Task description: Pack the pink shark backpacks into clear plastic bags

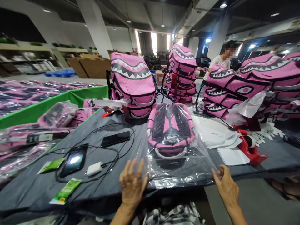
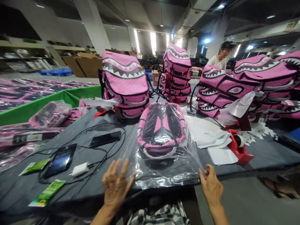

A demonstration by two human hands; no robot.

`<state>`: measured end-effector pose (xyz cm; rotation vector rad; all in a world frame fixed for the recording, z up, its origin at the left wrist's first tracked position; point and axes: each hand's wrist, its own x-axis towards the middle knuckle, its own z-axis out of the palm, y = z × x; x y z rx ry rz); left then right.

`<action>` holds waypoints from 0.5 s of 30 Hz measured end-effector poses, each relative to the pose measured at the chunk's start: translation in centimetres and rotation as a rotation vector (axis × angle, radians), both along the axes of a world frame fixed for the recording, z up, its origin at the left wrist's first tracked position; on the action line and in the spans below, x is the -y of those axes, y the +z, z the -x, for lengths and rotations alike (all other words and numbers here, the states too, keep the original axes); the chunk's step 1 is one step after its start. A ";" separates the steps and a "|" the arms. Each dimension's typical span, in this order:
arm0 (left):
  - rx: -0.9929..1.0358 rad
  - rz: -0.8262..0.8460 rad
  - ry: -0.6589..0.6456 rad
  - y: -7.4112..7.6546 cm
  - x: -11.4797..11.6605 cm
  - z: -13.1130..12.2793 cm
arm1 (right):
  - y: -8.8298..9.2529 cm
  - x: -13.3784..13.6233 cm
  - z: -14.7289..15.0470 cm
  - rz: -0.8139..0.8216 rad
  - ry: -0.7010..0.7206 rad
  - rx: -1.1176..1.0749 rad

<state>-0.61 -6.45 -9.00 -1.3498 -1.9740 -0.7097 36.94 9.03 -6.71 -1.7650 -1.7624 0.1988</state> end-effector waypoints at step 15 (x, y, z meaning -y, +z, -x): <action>1.047 0.124 0.367 -0.9 5.8 3.5 | -1.0 3.3 -1.4 -0.118 0.246 -0.027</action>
